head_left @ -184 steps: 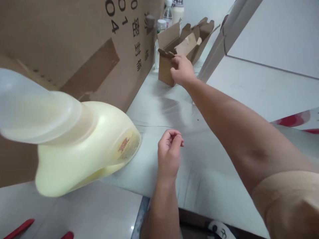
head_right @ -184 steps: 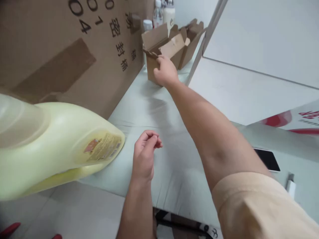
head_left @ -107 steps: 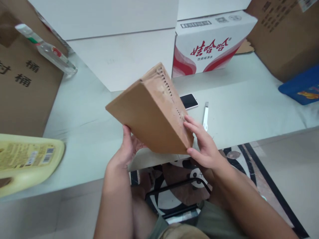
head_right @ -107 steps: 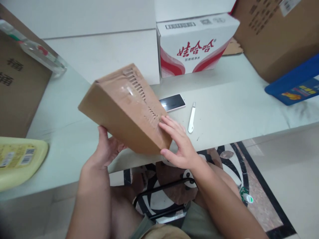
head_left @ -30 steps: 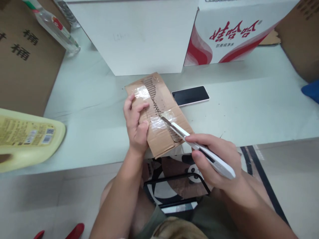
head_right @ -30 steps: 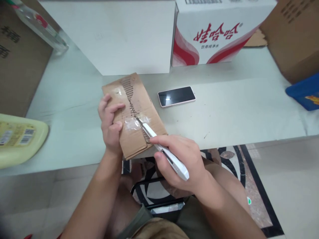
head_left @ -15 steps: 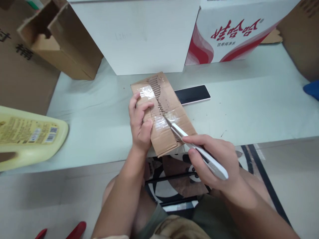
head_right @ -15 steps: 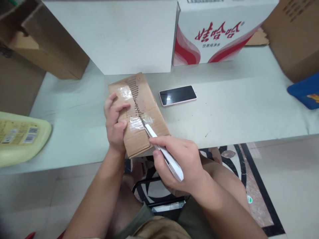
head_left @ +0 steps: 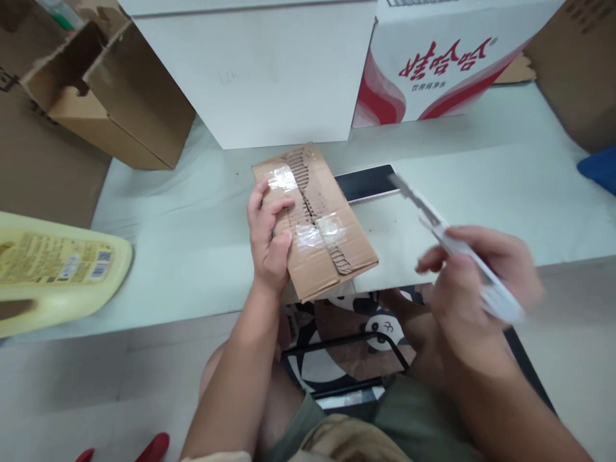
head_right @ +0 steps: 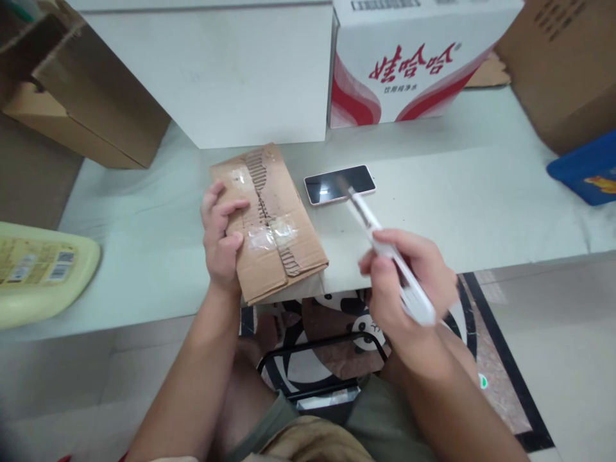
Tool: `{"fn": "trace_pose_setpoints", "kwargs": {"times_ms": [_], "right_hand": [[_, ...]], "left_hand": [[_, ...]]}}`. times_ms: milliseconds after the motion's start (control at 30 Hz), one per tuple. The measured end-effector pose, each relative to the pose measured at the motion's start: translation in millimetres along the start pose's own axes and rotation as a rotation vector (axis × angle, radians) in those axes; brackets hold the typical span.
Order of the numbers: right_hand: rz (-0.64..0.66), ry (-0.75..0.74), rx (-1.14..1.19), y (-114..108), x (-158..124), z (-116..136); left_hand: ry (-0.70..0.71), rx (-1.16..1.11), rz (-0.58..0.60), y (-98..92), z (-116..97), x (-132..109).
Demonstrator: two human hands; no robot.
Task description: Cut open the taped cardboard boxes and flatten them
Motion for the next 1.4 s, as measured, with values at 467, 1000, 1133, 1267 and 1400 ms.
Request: {"fn": "trace_pose_setpoints", "kwargs": {"times_ms": [467,1000,1133,1267,1400], "right_hand": [[0.383,0.303,-0.665,56,4,-121],[0.392,0.050,-0.435,71,1,-89],[0.368,0.004,-0.407,71,0,-84],[0.406,-0.044,-0.354,75,-1,-77],[0.480,-0.068,-0.305,80,-5,-71]], "left_hand": [[-0.026,-0.068,0.186,-3.6,-30,11],[-0.026,-0.043,0.175,-27.4,-52,11],[0.018,-0.037,-0.116,-43.0,-49,15],[-0.265,-0.227,-0.561,-63.6,-28,18],[-0.522,-0.246,-0.690,-76.0,-12,15]]}}
Point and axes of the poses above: each hand's wrist, its own x-axis towards the middle knuckle, its own y-axis out of the palm, z = x × y, the point moved 5 cm from there along x, towards the middle knuckle, and after that the axes turned 10 degrees about -x, right-handed, at the moved point
